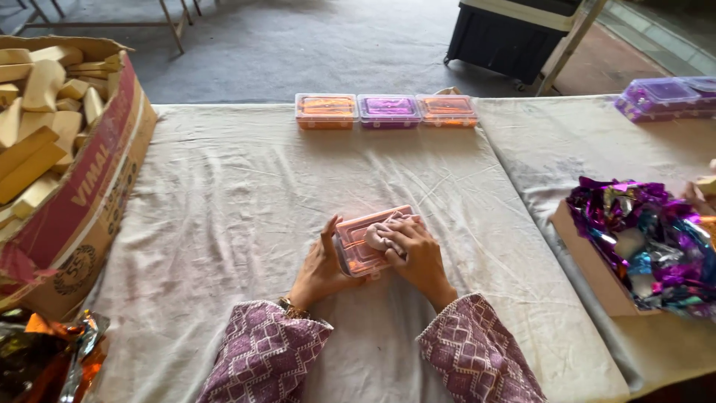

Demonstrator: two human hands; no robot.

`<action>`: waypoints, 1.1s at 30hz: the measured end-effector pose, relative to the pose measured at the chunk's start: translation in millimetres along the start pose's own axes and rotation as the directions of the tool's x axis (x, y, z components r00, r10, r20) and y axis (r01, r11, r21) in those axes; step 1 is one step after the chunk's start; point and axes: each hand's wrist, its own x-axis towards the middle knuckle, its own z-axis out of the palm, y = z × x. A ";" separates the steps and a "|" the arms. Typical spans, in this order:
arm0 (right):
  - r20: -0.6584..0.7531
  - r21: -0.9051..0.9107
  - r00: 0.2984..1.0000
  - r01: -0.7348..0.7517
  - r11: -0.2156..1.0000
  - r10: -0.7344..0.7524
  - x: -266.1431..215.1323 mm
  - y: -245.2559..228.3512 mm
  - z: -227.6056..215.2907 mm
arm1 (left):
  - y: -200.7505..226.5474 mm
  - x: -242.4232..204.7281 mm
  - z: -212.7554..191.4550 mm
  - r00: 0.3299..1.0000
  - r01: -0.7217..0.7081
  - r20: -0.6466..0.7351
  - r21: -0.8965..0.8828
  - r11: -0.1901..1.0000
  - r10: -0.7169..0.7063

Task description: Packing gold-wrapped items into a plastic container and organizing them on a table.

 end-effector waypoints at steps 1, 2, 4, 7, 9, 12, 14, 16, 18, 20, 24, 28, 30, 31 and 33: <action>0.000 -0.009 1.000 -0.007 1.000 0.007 -1.9 -5.3 2.3 | -2.7 -0.6 1.6 1.000 -0.005 0.006 -0.009 1.000 0.005; -0.031 -0.013 0.997 -0.071 0.997 0.070 -0.4 -9.7 4.9 | -6.0 -0.1 2.6 1.000 -0.028 -0.008 0.002 1.000 0.028; -0.063 -0.029 0.990 -0.128 0.991 0.126 4.5 -25.8 5.6 | -18.7 0.1 7.0 0.998 -0.057 -0.030 0.002 0.998 0.057; 0.048 0.031 0.999 -0.013 0.999 0.011 9.2 -47.2 -1.8 | -30.6 6.2 20.9 0.989 -0.144 -0.040 -0.075 0.987 0.141; -0.008 0.011 0.986 0.164 0.986 -0.164 10.0 -60.3 5.3 | -25.0 -1.3 12.2 0.988 -0.143 -0.072 -0.060 0.988 0.139; 0.065 -0.102 0.990 -0.121 0.987 0.128 14.4 -20.5 16.3 | -8.5 -0.5 4.6 0.998 -0.051 -0.033 0.005 0.999 0.052; 0.031 -0.094 0.987 -0.155 0.983 0.159 13.6 -4.9 11.5 | -7.0 -1.6 3.2 0.998 -0.050 -0.037 0.003 0.999 0.051; -0.009 -0.092 0.981 -0.193 0.977 0.193 13.1 2.6 6.6 | -7.4 -0.8 4.0 0.998 -0.059 -0.040 -0.004 0.998 0.058; -0.084 -0.092 0.987 -0.144 0.985 0.136 13.5 0.7 1.7 | -10.0 0.3 5.8 0.996 -0.071 -0.048 0.013 0.997 0.071; -0.075 -0.105 0.989 -0.136 0.985 0.129 16.3 -6.3 -0.6 | -11.5 0.1 5.4 0.996 -0.074 -0.049 0.006 0.997 0.074; -0.016 -0.121 0.996 -0.088 0.989 0.086 9.2 -10.8 14.0 | -9.4 -0.4 4.8 0.998 -0.057 -0.031 -0.020 0.998 0.057; 0.020 -0.070 0.999 0.046 0.996 -0.045 17.2 -49.2 1.9 | -19.5 -0.2 7.9 0.997 -0.071 -0.025 0.017 0.997 0.072; 0.071 0.088 0.987 0.136 0.987 -0.142 18.0 -56.9 -8.4 | -28.8 -0.6 11.7 0.995 -0.101 -0.030 -0.017 0.995 0.100; 0.068 0.086 0.987 0.136 0.987 -0.142 17.7 -51.7 -11.2 | -25.4 1.0 10.4 0.994 -0.103 -0.030 -0.017 0.994 0.103; 0.114 0.289 0.979 0.130 0.949 -0.169 14.8 -42.9 -15.7 | -18.7 -0.4 8.3 0.995 -0.093 -0.032 -0.021 0.996 0.092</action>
